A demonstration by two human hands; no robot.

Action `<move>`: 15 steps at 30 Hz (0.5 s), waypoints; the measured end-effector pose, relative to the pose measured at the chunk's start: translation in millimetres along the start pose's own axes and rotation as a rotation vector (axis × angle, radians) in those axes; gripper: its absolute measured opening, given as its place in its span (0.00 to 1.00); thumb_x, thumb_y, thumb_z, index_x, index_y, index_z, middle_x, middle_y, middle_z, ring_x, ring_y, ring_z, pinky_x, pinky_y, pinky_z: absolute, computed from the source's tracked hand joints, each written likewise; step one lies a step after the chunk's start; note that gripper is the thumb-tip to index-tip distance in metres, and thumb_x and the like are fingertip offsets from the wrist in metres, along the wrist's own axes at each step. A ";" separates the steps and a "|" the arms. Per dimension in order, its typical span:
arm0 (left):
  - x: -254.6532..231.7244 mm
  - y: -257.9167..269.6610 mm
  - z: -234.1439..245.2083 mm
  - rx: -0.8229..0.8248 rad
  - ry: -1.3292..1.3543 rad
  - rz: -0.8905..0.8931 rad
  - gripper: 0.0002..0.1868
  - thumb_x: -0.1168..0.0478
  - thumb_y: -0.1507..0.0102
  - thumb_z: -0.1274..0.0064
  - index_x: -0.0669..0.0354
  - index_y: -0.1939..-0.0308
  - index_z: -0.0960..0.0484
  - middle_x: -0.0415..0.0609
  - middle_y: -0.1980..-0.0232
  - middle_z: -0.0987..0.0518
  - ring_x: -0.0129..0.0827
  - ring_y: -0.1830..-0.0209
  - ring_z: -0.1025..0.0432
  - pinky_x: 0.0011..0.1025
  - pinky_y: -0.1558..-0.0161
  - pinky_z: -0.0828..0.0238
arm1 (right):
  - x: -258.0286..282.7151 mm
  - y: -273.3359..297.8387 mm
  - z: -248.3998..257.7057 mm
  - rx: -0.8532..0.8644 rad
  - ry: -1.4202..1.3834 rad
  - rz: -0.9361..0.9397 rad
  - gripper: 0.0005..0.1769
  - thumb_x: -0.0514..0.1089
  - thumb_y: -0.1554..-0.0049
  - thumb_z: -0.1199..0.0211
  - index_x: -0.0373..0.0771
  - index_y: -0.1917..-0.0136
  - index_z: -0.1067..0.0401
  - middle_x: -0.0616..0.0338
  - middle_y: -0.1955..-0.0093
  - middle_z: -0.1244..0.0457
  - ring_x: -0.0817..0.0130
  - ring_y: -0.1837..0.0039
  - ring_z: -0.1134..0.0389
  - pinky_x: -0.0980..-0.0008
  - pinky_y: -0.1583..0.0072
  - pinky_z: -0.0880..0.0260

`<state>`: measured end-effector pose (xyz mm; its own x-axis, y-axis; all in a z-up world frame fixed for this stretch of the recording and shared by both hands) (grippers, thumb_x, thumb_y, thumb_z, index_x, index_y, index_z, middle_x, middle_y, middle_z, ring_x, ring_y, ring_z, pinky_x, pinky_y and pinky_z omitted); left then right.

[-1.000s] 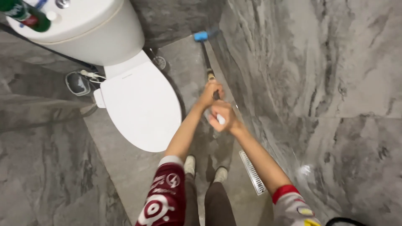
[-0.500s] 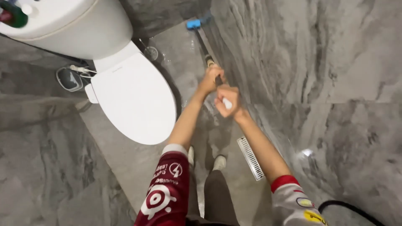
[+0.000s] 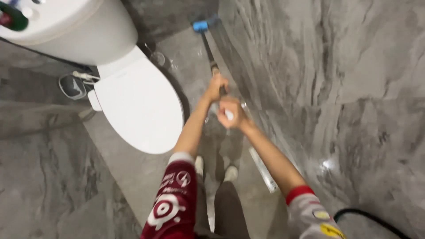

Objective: Cleaning the bathroom floor and toilet area using a bidet sprayer, detergent, and a scrub brush.

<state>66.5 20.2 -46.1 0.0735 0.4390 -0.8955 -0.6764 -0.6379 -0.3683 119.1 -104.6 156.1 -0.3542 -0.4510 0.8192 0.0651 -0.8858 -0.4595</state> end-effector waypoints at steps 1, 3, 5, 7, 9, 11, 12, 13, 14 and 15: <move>-10.7 -9.7 1.3 0.003 0.001 -0.005 0.08 0.63 0.49 0.40 0.53 0.72 0.25 0.45 0.68 0.25 0.46 0.65 0.30 0.37 0.59 0.37 | 1.0 -2.5 5.6 -0.003 0.004 0.002 0.11 0.35 0.53 0.38 0.38 0.69 0.39 0.53 0.68 0.43 0.54 0.64 0.41 0.58 0.60 0.45; -29.0 -32.7 8.2 0.065 -0.111 0.052 0.12 0.63 0.51 0.36 0.54 0.77 0.28 0.47 0.72 0.26 0.45 0.66 0.30 0.39 0.59 0.38 | -1.3 -13.8 17.1 -0.032 0.012 -0.067 0.13 0.35 0.49 0.35 0.38 0.67 0.40 0.53 0.67 0.43 0.55 0.63 0.40 0.59 0.59 0.44; -84.1 -22.2 5.3 0.000 -0.101 -0.071 0.09 0.64 0.49 0.40 0.54 0.73 0.27 0.49 0.67 0.25 0.47 0.61 0.30 0.41 0.53 0.38 | 34.7 -11.8 29.4 -0.037 -0.009 -0.037 0.14 0.35 0.53 0.36 0.39 0.70 0.41 0.54 0.69 0.44 0.55 0.65 0.42 0.59 0.61 0.46; -119.5 -13.7 2.9 -0.062 -0.079 -0.187 0.07 0.65 0.47 0.43 0.54 0.69 0.26 0.51 0.62 0.24 0.48 0.56 0.31 0.43 0.48 0.38 | 61.3 -11.8 37.9 -0.039 -0.029 -0.020 0.14 0.35 0.56 0.36 0.40 0.72 0.41 0.55 0.72 0.45 0.56 0.68 0.43 0.59 0.63 0.47; -119.2 -8.0 -6.5 0.186 -0.117 0.054 0.17 0.62 0.49 0.36 0.55 0.78 0.33 0.49 0.75 0.29 0.45 0.65 0.32 0.43 0.51 0.39 | 79.7 -15.9 35.7 0.015 -0.084 -0.029 0.15 0.37 0.58 0.35 0.42 0.74 0.42 0.57 0.74 0.45 0.59 0.70 0.42 0.61 0.64 0.47; -81.7 -20.0 3.2 0.156 -0.150 -0.042 0.16 0.63 0.48 0.37 0.56 0.77 0.33 0.49 0.74 0.29 0.47 0.64 0.33 0.43 0.51 0.39 | 42.4 -16.2 22.8 0.032 -0.040 -0.009 0.15 0.37 0.57 0.35 0.40 0.72 0.42 0.56 0.72 0.44 0.56 0.67 0.42 0.59 0.62 0.45; -64.0 -31.2 10.7 0.124 -0.181 -0.144 0.15 0.63 0.46 0.39 0.56 0.76 0.32 0.50 0.72 0.28 0.48 0.62 0.33 0.43 0.52 0.39 | 22.0 -20.0 17.0 0.051 0.009 0.014 0.14 0.36 0.55 0.35 0.39 0.70 0.41 0.54 0.70 0.43 0.54 0.65 0.42 0.58 0.60 0.44; -52.6 -30.9 7.2 0.127 -0.178 -0.145 0.15 0.63 0.46 0.39 0.56 0.76 0.32 0.50 0.72 0.28 0.48 0.62 0.33 0.43 0.52 0.39 | 15.8 -18.8 15.9 0.047 0.011 0.011 0.14 0.36 0.55 0.35 0.39 0.70 0.41 0.54 0.70 0.43 0.54 0.65 0.42 0.58 0.60 0.44; -38.4 -31.0 5.6 0.098 -0.182 -0.099 0.15 0.63 0.47 0.38 0.57 0.76 0.32 0.49 0.73 0.27 0.48 0.65 0.33 0.43 0.52 0.39 | 8.5 -17.4 15.6 0.023 0.019 0.001 0.13 0.36 0.54 0.36 0.38 0.70 0.41 0.54 0.69 0.43 0.54 0.64 0.41 0.58 0.60 0.43; -25.4 -22.5 2.5 0.066 -0.186 -0.040 0.15 0.63 0.47 0.37 0.57 0.77 0.31 0.48 0.74 0.26 0.47 0.67 0.32 0.43 0.52 0.39 | 3.2 -11.2 12.8 0.005 0.017 -0.016 0.12 0.35 0.54 0.37 0.38 0.69 0.40 0.53 0.68 0.42 0.53 0.63 0.39 0.59 0.60 0.42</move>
Point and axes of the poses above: each hand's wrist, its own y-axis away from the middle knuckle, its own z-axis out of the back of the hand, x = y × z, the point moved 5 cm from there along -y, towards the middle knuckle
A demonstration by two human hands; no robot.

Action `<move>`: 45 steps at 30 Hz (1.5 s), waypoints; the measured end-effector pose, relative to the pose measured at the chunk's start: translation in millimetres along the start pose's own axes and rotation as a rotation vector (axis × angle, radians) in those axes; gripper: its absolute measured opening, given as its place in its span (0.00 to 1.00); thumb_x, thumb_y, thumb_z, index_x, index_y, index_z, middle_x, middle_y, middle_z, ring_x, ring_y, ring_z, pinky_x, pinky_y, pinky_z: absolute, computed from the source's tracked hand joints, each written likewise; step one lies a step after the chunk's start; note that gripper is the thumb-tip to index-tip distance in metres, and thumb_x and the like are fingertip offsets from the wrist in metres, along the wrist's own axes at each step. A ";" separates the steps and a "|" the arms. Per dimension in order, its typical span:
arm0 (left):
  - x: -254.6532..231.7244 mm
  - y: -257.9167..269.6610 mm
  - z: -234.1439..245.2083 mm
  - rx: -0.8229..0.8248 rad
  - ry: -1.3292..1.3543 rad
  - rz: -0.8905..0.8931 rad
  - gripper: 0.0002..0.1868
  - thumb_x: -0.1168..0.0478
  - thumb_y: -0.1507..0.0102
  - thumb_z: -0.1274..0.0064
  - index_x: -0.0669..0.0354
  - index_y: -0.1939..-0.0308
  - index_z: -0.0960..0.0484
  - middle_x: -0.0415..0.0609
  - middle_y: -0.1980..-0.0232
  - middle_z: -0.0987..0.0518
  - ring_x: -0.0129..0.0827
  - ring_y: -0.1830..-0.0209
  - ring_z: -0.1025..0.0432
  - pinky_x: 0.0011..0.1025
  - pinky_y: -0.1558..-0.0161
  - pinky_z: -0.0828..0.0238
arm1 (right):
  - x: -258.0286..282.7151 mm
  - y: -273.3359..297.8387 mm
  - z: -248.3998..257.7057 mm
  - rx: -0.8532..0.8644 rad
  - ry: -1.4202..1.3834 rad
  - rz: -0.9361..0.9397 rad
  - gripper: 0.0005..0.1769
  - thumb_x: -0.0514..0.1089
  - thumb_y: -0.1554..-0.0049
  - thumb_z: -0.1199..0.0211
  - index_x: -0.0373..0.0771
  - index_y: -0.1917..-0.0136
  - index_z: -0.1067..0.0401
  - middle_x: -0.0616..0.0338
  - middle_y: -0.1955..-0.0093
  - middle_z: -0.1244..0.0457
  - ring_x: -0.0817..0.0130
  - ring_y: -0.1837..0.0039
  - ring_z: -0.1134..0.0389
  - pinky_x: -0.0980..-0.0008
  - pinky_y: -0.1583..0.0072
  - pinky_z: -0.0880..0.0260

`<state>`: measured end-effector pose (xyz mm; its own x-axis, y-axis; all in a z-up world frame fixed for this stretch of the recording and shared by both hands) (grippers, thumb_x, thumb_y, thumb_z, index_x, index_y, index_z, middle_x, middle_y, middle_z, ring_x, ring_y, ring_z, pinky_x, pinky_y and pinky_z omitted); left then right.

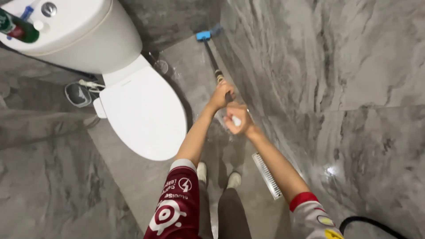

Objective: Cleaning the bathroom floor and toilet area using a bidet sprayer, detergent, and a scrub brush.

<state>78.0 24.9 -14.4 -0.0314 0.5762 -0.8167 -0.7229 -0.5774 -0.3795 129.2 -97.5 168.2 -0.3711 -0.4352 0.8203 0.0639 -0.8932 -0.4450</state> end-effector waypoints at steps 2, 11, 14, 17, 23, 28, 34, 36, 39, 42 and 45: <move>-40.6 7.7 1.7 -0.029 0.124 0.028 0.11 0.63 0.45 0.39 0.55 0.74 0.28 0.47 0.69 0.24 0.46 0.64 0.30 0.40 0.52 0.37 | 32.9 -3.7 15.1 -0.002 -0.026 -0.002 0.13 0.35 0.55 0.36 0.39 0.70 0.41 0.54 0.70 0.43 0.54 0.65 0.41 0.58 0.61 0.44; -17.4 -7.5 20.4 0.044 0.005 -0.012 0.12 0.64 0.51 0.37 0.56 0.76 0.28 0.47 0.71 0.24 0.46 0.63 0.32 0.40 0.53 0.39 | 17.7 -19.1 -1.6 0.047 -0.062 0.059 0.14 0.35 0.57 0.36 0.39 0.71 0.42 0.55 0.70 0.44 0.55 0.66 0.42 0.58 0.61 0.45; -35.5 1.8 18.0 -0.027 0.034 -0.012 0.11 0.64 0.49 0.38 0.55 0.75 0.28 0.47 0.70 0.25 0.46 0.61 0.32 0.40 0.51 0.39 | 12.1 -3.0 -2.5 0.030 -0.038 0.017 0.13 0.35 0.56 0.36 0.39 0.70 0.41 0.54 0.69 0.44 0.54 0.65 0.42 0.58 0.60 0.44; -93.4 12.9 33.9 -0.103 0.061 -0.020 0.12 0.64 0.51 0.37 0.57 0.75 0.29 0.49 0.70 0.26 0.48 0.62 0.32 0.42 0.54 0.39 | 48.1 -7.1 10.7 0.060 -0.106 0.017 0.14 0.35 0.57 0.36 0.39 0.71 0.42 0.56 0.71 0.45 0.56 0.66 0.42 0.59 0.62 0.46; -62.8 13.3 50.2 -0.092 0.068 0.089 0.14 0.66 0.54 0.38 0.58 0.78 0.32 0.48 0.74 0.27 0.47 0.67 0.32 0.41 0.61 0.39 | 38.7 -22.4 -4.8 0.150 -0.159 0.044 0.14 0.36 0.57 0.36 0.39 0.71 0.43 0.56 0.71 0.45 0.57 0.67 0.43 0.60 0.62 0.46; -49.8 18.5 52.4 -0.203 0.034 0.029 0.11 0.66 0.51 0.39 0.56 0.75 0.28 0.49 0.72 0.27 0.49 0.66 0.33 0.40 0.61 0.40 | 26.3 -18.6 -13.6 0.076 -0.148 0.001 0.13 0.36 0.52 0.37 0.38 0.68 0.41 0.55 0.68 0.43 0.57 0.63 0.41 0.60 0.59 0.44; -102.0 39.8 63.8 -0.191 -0.013 0.111 0.15 0.65 0.51 0.39 0.57 0.78 0.34 0.48 0.75 0.29 0.47 0.68 0.35 0.41 0.58 0.42 | 71.9 -24.0 -5.2 0.143 -0.265 0.062 0.15 0.39 0.56 0.36 0.40 0.72 0.43 0.58 0.72 0.44 0.59 0.68 0.42 0.61 0.63 0.45; -90.1 41.3 78.5 -0.223 -0.036 0.039 0.13 0.64 0.54 0.40 0.56 0.77 0.32 0.50 0.74 0.29 0.49 0.68 0.35 0.41 0.60 0.42 | 51.9 -23.3 -20.6 0.161 -0.223 0.079 0.13 0.39 0.55 0.37 0.40 0.71 0.41 0.57 0.71 0.43 0.58 0.67 0.41 0.61 0.62 0.44; -27.4 46.7 68.1 -0.241 -0.073 0.034 0.13 0.64 0.51 0.40 0.55 0.77 0.32 0.49 0.73 0.29 0.50 0.66 0.35 0.41 0.60 0.43 | 11.1 -12.3 -43.7 0.112 -0.173 0.018 0.13 0.38 0.52 0.36 0.38 0.69 0.40 0.55 0.69 0.43 0.57 0.66 0.41 0.60 0.61 0.44; -50.5 38.3 78.0 -0.230 -0.058 0.063 0.15 0.65 0.48 0.40 0.56 0.77 0.34 0.48 0.74 0.29 0.48 0.67 0.36 0.41 0.60 0.43 | 39.8 -29.6 -33.8 0.116 -0.170 0.004 0.15 0.37 0.52 0.35 0.38 0.69 0.42 0.55 0.70 0.43 0.57 0.66 0.41 0.61 0.61 0.44; -89.9 65.1 77.1 -0.215 -0.029 0.094 0.15 0.66 0.50 0.40 0.57 0.79 0.35 0.49 0.76 0.30 0.47 0.70 0.36 0.42 0.61 0.42 | 88.0 -28.5 -31.1 0.206 -0.208 0.036 0.16 0.37 0.57 0.35 0.39 0.72 0.43 0.57 0.72 0.43 0.57 0.67 0.41 0.62 0.62 0.44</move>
Point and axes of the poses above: each hand's wrist, its own y-axis away from the middle knuckle, its own z-axis out of the back of the hand, x = y × z, the point moved 5 cm from there along -y, towards the middle knuckle
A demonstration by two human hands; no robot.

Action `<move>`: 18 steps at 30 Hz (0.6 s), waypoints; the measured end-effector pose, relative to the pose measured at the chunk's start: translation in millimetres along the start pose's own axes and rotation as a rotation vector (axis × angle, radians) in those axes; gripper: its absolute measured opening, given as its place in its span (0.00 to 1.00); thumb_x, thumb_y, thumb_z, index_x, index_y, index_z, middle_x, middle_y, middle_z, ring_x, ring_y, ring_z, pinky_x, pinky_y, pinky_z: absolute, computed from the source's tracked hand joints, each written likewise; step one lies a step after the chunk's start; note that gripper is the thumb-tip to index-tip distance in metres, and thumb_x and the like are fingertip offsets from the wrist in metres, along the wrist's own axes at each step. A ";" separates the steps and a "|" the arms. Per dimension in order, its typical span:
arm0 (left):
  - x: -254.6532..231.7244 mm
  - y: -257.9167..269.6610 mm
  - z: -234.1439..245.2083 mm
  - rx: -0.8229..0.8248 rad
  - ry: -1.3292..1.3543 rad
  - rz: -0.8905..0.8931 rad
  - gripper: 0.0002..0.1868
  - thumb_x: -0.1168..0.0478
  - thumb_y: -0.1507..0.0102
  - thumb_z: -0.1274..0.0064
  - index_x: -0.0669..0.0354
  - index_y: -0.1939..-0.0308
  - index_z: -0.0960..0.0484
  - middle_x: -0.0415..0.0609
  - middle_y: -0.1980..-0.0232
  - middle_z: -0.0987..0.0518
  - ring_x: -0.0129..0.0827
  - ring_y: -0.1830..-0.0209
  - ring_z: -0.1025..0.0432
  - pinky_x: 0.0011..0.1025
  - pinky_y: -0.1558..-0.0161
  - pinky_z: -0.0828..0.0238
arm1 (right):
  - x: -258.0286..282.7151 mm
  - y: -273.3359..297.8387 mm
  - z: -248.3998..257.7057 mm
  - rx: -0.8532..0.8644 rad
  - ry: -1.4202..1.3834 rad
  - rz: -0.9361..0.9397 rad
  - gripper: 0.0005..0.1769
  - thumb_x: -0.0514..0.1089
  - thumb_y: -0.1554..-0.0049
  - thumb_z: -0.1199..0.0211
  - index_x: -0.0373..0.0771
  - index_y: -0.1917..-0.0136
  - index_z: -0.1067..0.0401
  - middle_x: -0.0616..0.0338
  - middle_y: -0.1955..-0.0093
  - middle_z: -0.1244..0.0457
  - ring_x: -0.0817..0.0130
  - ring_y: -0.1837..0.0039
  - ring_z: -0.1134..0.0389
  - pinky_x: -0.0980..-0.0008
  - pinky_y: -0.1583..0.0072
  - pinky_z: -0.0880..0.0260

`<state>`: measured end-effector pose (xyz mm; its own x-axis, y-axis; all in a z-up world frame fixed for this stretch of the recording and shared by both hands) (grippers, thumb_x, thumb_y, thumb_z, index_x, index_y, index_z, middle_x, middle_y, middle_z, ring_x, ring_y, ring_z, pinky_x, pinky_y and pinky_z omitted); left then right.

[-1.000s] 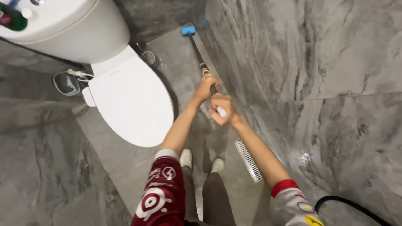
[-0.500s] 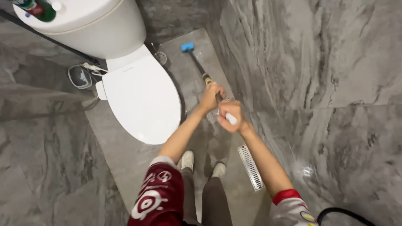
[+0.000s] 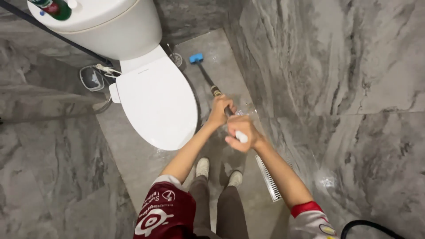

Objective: Cleaning the bathroom floor and toilet area using a bidet sprayer, detergent, and a scrub brush.

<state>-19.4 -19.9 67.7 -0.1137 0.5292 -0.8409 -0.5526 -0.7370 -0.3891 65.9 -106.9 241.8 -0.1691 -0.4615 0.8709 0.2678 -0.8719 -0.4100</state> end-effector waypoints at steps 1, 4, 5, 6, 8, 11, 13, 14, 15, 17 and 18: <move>0.7 5.5 6.0 0.008 0.002 0.006 0.15 0.66 0.50 0.40 0.57 0.79 0.35 0.49 0.76 0.30 0.47 0.70 0.36 0.42 0.61 0.42 | -1.5 2.1 -8.8 -0.006 -0.004 -0.007 0.16 0.37 0.57 0.35 0.39 0.72 0.43 0.57 0.72 0.43 0.57 0.67 0.41 0.62 0.62 0.44; 21.0 -0.8 18.6 0.029 -0.038 0.018 0.16 0.66 0.49 0.40 0.56 0.79 0.35 0.48 0.76 0.29 0.47 0.69 0.35 0.42 0.59 0.40 | -17.0 -3.6 -27.0 -0.009 -0.008 0.008 0.15 0.35 0.56 0.35 0.39 0.71 0.42 0.57 0.71 0.42 0.57 0.66 0.40 0.62 0.59 0.41; 35.5 -5.8 20.7 0.014 -0.051 0.005 0.15 0.66 0.49 0.40 0.57 0.78 0.35 0.48 0.74 0.29 0.47 0.67 0.34 0.42 0.58 0.39 | -28.4 -6.3 -29.7 -0.096 0.010 -0.007 0.14 0.34 0.55 0.34 0.39 0.69 0.41 0.56 0.69 0.41 0.57 0.65 0.39 0.62 0.57 0.39; 51.0 -11.0 22.9 -0.002 -0.064 -0.009 0.15 0.66 0.48 0.40 0.57 0.77 0.34 0.49 0.73 0.28 0.47 0.66 0.34 0.42 0.56 0.39 | -40.7 -9.0 -32.5 -0.183 0.028 -0.022 0.13 0.33 0.53 0.34 0.38 0.68 0.39 0.56 0.68 0.39 0.58 0.63 0.37 0.62 0.56 0.37; 34.2 -7.5 40.6 0.009 -0.046 0.015 0.15 0.65 0.50 0.38 0.57 0.77 0.33 0.48 0.73 0.27 0.47 0.65 0.34 0.42 0.56 0.39 | -34.8 -12.0 -41.8 -0.215 0.019 -0.026 0.13 0.33 0.52 0.33 0.37 0.67 0.38 0.55 0.67 0.39 0.58 0.62 0.36 0.59 0.52 0.35; 32.1 -10.0 60.2 0.044 -0.069 0.026 0.15 0.63 0.53 0.37 0.57 0.78 0.32 0.48 0.73 0.26 0.47 0.64 0.33 0.43 0.54 0.39 | -38.2 -27.2 -48.4 -0.212 -0.018 0.030 0.14 0.32 0.52 0.32 0.37 0.67 0.38 0.55 0.66 0.39 0.59 0.61 0.36 0.56 0.48 0.34; 38.3 -3.5 70.4 0.077 -0.101 0.035 0.15 0.63 0.53 0.37 0.57 0.78 0.32 0.48 0.73 0.26 0.47 0.64 0.34 0.44 0.53 0.39 | -40.0 -36.6 -56.3 -0.178 -0.054 0.069 0.15 0.32 0.53 0.32 0.38 0.68 0.39 0.55 0.67 0.40 0.58 0.62 0.37 0.55 0.48 0.35; 43.8 -2.3 76.4 0.077 -0.130 0.034 0.14 0.65 0.51 0.38 0.57 0.78 0.32 0.48 0.72 0.27 0.47 0.64 0.34 0.44 0.52 0.39 | -41.3 -43.2 -59.7 -0.152 -0.068 0.082 0.16 0.32 0.53 0.32 0.38 0.70 0.40 0.55 0.68 0.40 0.57 0.63 0.38 0.58 0.51 0.35; 48.4 1.4 81.2 0.076 -0.156 0.037 0.14 0.66 0.49 0.40 0.57 0.77 0.33 0.48 0.72 0.27 0.46 0.63 0.34 0.44 0.51 0.39 | -41.8 -47.9 -63.8 -0.123 -0.082 0.092 0.17 0.32 0.53 0.33 0.39 0.71 0.41 0.55 0.69 0.41 0.56 0.64 0.39 0.61 0.54 0.35; 60.1 6.4 92.4 0.073 -0.165 0.041 0.14 0.66 0.49 0.40 0.57 0.77 0.33 0.48 0.73 0.28 0.46 0.65 0.34 0.44 0.52 0.39 | -41.2 -58.8 -73.5 -0.102 -0.085 0.101 0.16 0.31 0.53 0.34 0.38 0.71 0.42 0.55 0.69 0.41 0.55 0.64 0.39 0.60 0.54 0.35; 65.8 9.2 95.6 0.073 -0.172 0.045 0.14 0.65 0.49 0.40 0.57 0.78 0.33 0.48 0.74 0.29 0.47 0.66 0.34 0.44 0.53 0.39 | -41.0 -62.6 -77.3 -0.083 -0.086 0.108 0.16 0.31 0.53 0.35 0.38 0.71 0.42 0.55 0.69 0.42 0.54 0.65 0.39 0.60 0.54 0.35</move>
Point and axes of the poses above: each hand's wrist, its own y-axis away from the middle knuckle, its own z-axis out of the back of the hand, x = y × z, the point moved 5 cm from there along -y, towards the middle knuckle
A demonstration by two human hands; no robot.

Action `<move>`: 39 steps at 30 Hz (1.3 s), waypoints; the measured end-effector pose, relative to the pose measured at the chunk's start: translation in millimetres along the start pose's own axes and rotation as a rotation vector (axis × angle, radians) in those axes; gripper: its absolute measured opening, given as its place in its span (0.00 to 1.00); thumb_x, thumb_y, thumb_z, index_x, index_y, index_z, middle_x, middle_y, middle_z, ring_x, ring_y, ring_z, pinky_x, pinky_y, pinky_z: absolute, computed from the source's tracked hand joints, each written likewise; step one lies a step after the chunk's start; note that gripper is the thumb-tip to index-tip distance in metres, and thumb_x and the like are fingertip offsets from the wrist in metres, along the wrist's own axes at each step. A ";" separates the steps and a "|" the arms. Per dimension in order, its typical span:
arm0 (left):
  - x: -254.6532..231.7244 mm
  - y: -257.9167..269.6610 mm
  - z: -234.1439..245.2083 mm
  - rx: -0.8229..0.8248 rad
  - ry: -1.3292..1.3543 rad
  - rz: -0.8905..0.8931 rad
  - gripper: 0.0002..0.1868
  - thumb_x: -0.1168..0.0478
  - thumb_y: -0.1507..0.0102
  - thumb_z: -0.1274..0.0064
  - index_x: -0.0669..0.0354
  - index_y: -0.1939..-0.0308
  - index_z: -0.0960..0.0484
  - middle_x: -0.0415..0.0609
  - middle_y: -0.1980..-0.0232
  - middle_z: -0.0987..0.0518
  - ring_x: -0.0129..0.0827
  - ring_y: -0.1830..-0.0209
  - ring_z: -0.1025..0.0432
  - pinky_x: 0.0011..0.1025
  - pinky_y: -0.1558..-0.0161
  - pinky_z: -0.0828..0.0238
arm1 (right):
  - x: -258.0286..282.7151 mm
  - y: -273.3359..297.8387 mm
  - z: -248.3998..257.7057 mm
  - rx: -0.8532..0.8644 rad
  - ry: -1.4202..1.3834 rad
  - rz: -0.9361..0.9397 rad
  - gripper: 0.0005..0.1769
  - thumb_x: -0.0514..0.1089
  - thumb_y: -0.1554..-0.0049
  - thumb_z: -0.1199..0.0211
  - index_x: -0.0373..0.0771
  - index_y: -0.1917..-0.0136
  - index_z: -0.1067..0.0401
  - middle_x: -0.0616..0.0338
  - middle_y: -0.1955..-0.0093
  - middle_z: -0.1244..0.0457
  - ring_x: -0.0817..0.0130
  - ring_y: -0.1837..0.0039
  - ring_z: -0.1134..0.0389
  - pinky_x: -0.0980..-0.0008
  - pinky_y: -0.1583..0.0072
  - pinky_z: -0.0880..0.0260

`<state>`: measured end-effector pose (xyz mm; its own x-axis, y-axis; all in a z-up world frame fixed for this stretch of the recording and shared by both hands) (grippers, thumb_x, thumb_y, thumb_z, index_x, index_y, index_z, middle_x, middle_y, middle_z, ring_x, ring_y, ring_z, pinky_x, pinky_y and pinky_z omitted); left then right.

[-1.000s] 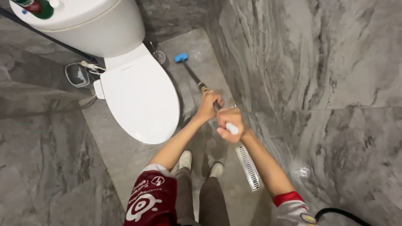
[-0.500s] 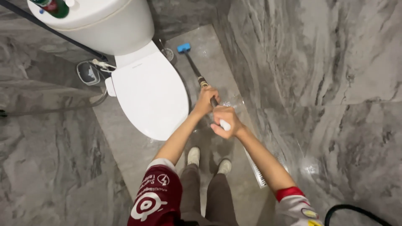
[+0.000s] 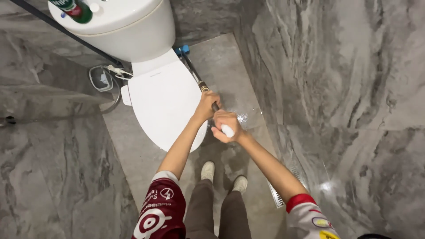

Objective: Cleaning the bathroom floor and toilet area using a bidet sprayer, detergent, and a scrub brush.

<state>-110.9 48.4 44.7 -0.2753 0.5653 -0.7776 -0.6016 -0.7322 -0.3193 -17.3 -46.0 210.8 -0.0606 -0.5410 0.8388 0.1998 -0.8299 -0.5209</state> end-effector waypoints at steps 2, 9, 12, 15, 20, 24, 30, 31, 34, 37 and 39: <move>0.4 -12.4 8.4 -0.004 0.011 -0.008 0.15 0.65 0.50 0.39 0.57 0.79 0.34 0.49 0.75 0.30 0.47 0.67 0.34 0.44 0.56 0.39 | -11.1 -1.5 -0.5 0.003 0.003 0.005 0.15 0.31 0.53 0.36 0.38 0.71 0.42 0.55 0.70 0.42 0.54 0.65 0.39 0.60 0.55 0.35; -7.5 -47.4 -67.1 0.033 0.120 -0.153 0.14 0.64 0.52 0.40 0.56 0.80 0.34 0.49 0.76 0.28 0.48 0.69 0.33 0.44 0.62 0.40 | -7.8 23.0 54.6 -0.014 0.104 0.011 0.10 0.31 0.55 0.41 0.36 0.70 0.40 0.54 0.70 0.42 0.53 0.65 0.39 0.60 0.58 0.37; -10.6 -66.5 -107.0 0.026 0.152 -0.189 0.14 0.64 0.50 0.40 0.54 0.80 0.33 0.48 0.75 0.27 0.48 0.67 0.33 0.43 0.62 0.39 | -16.8 42.8 77.4 -0.033 0.180 -0.015 0.09 0.32 0.54 0.40 0.37 0.69 0.40 0.55 0.69 0.43 0.53 0.65 0.38 0.59 0.57 0.36; -26.3 -75.4 -120.6 0.032 0.190 -0.166 0.13 0.63 0.50 0.41 0.54 0.79 0.33 0.47 0.74 0.27 0.47 0.66 0.32 0.42 0.59 0.39 | -12.4 45.9 89.5 -0.054 0.203 -0.038 0.12 0.33 0.54 0.40 0.38 0.70 0.42 0.55 0.70 0.43 0.54 0.66 0.41 0.59 0.59 0.39; -99.7 -57.1 -88.7 -0.008 0.273 -0.071 0.15 0.62 0.51 0.39 0.56 0.78 0.34 0.46 0.74 0.26 0.45 0.67 0.33 0.42 0.56 0.40 | 40.9 37.1 96.1 0.033 0.156 -0.035 0.13 0.32 0.56 0.38 0.39 0.72 0.43 0.55 0.72 0.44 0.55 0.68 0.42 0.60 0.62 0.43; -121.8 -33.6 -79.4 -0.074 0.254 -0.008 0.15 0.62 0.50 0.39 0.56 0.78 0.33 0.45 0.74 0.26 0.44 0.68 0.32 0.42 0.55 0.40 | 76.4 29.0 90.9 0.125 0.065 -0.001 0.14 0.32 0.57 0.38 0.39 0.72 0.44 0.56 0.72 0.44 0.56 0.68 0.43 0.61 0.63 0.44; -131.3 -5.6 -53.6 -0.088 0.116 0.059 0.14 0.64 0.48 0.40 0.58 0.80 0.32 0.48 0.75 0.27 0.46 0.68 0.32 0.42 0.59 0.40 | 80.5 39.7 71.5 0.152 -0.037 0.020 0.15 0.31 0.56 0.40 0.40 0.72 0.46 0.57 0.72 0.45 0.57 0.68 0.43 0.62 0.62 0.44; -132.6 -2.8 -47.8 -0.088 0.116 0.060 0.14 0.64 0.48 0.40 0.58 0.80 0.32 0.48 0.75 0.27 0.46 0.68 0.32 0.42 0.59 0.40 | 80.4 40.0 68.8 0.152 -0.038 0.019 0.15 0.31 0.56 0.40 0.40 0.72 0.46 0.57 0.72 0.45 0.57 0.68 0.43 0.62 0.62 0.44; -135.2 1.8 -31.0 -0.099 0.115 0.056 0.15 0.64 0.48 0.40 0.59 0.80 0.32 0.48 0.75 0.27 0.46 0.68 0.32 0.42 0.59 0.40 | 79.0 35.5 60.7 0.161 -0.038 0.018 0.14 0.31 0.55 0.40 0.39 0.72 0.45 0.57 0.71 0.44 0.57 0.67 0.41 0.62 0.62 0.42; -137.5 -0.8 -22.6 -0.133 0.117 0.031 0.13 0.64 0.49 0.40 0.59 0.81 0.31 0.49 0.75 0.27 0.46 0.68 0.32 0.43 0.58 0.41 | 79.0 26.0 57.4 0.174 -0.001 0.050 0.13 0.32 0.54 0.39 0.39 0.71 0.43 0.56 0.70 0.42 0.56 0.65 0.39 0.62 0.61 0.40; -132.5 -2.9 -19.0 -0.174 0.074 0.074 0.13 0.65 0.48 0.40 0.60 0.80 0.30 0.51 0.75 0.28 0.47 0.67 0.33 0.43 0.57 0.42 | 74.3 22.2 57.6 0.170 -0.013 0.048 0.12 0.33 0.53 0.39 0.38 0.70 0.42 0.56 0.69 0.42 0.57 0.65 0.38 0.62 0.60 0.39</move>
<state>-58.5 -31.7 138.5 -0.2542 0.4828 -0.8380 -0.4416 -0.8288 -0.3436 38.9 -96.8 270.7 -0.0346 -0.5768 0.8162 0.3650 -0.7676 -0.5269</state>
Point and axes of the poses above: each hand's wrist, its own y-axis away from the middle knuckle, its own z-axis out of the back of the hand, x = y × z, the point moved 5 cm from there along -y, towards the middle knuckle
